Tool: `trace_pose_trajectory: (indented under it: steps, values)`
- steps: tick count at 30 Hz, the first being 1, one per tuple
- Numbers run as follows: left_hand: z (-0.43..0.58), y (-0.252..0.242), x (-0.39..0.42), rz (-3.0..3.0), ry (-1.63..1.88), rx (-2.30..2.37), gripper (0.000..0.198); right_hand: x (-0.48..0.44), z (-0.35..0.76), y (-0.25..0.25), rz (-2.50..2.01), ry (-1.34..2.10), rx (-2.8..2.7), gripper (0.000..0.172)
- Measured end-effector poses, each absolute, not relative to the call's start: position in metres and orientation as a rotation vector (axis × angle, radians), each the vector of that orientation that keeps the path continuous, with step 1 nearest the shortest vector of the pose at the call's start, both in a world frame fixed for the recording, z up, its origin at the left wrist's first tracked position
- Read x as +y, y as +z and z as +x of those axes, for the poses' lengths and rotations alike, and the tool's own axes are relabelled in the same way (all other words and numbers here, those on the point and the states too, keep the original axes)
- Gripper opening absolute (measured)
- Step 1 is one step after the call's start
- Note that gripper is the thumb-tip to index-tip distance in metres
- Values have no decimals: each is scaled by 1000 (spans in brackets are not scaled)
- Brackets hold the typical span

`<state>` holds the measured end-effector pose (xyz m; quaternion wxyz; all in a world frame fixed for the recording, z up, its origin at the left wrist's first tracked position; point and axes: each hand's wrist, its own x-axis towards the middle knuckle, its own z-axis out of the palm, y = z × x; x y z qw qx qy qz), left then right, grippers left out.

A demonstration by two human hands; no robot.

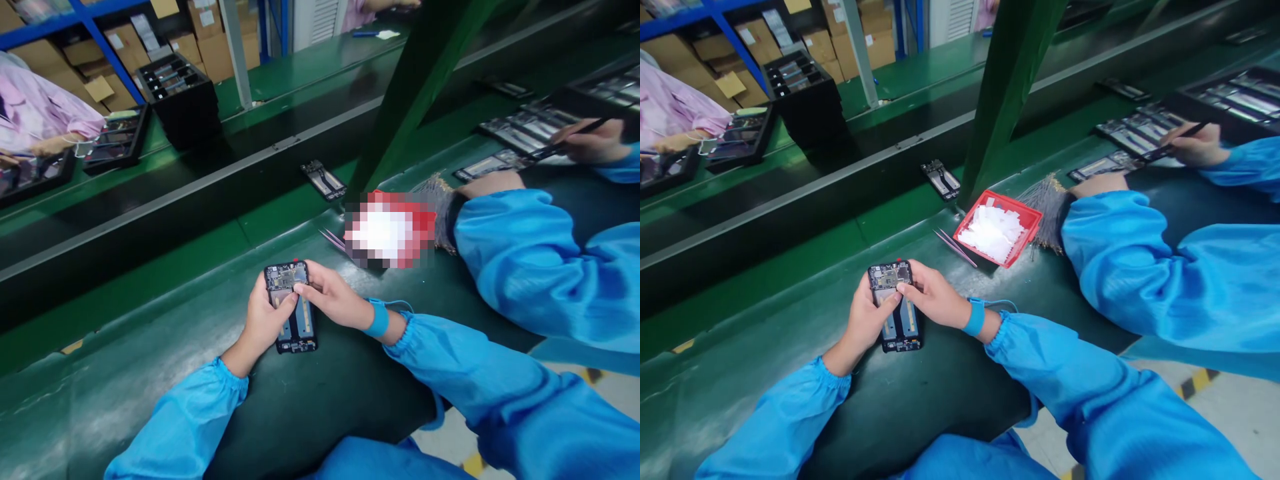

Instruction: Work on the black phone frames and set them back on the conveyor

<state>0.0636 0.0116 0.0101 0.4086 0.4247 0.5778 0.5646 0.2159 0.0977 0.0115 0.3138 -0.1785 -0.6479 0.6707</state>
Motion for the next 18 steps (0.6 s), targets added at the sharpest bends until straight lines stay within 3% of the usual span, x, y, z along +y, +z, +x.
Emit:
trace_pose_trajectory:
  steps: [5, 18]
  values:
    - [61, 5, 11, 1002, 1477, 1443, 43, 96, 213, 13, -467, 1862, -1654, 39]
    - [70, 14, 10, 1049, 1484, 1564, 34, 89, 213, 17, -544, 1835, -1582, 25]
